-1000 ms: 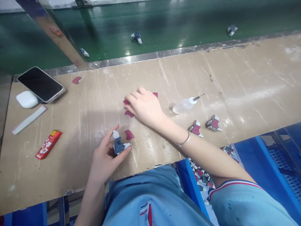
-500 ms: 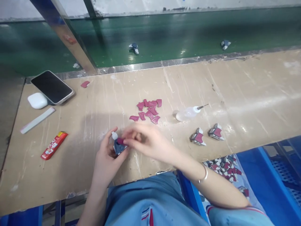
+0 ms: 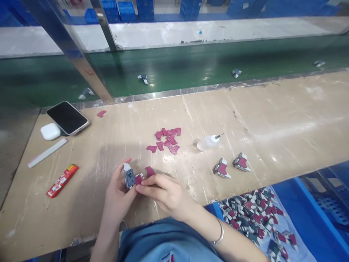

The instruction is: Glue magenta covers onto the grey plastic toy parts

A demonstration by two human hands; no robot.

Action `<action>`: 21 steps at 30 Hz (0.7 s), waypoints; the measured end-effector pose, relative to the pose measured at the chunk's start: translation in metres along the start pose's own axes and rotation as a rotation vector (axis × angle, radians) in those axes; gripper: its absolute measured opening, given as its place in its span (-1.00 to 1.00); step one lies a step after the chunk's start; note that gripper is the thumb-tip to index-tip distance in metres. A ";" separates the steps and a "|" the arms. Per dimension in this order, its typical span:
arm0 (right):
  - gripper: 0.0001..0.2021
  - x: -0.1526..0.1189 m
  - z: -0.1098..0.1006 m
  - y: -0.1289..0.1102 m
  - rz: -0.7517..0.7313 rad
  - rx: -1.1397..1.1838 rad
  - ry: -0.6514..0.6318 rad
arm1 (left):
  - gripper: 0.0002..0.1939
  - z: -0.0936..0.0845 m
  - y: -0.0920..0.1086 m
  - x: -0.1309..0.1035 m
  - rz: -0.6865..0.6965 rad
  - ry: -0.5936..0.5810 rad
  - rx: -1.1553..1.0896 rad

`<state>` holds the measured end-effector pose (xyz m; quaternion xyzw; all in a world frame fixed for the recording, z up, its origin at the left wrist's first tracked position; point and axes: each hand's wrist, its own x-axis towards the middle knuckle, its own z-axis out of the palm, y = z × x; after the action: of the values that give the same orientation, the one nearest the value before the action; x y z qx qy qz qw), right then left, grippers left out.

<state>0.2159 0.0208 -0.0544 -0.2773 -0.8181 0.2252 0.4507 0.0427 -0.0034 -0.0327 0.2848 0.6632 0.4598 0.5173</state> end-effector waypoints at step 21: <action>-0.77 0.008 0.012 0.014 -0.011 0.171 0.064 | -0.34 -0.002 -0.008 -0.005 0.135 -0.056 0.334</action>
<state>0.2051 0.0346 -0.0642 -0.2401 -0.7827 0.2828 0.4998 0.0428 -0.0113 -0.0379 0.4233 0.6953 0.3687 0.4489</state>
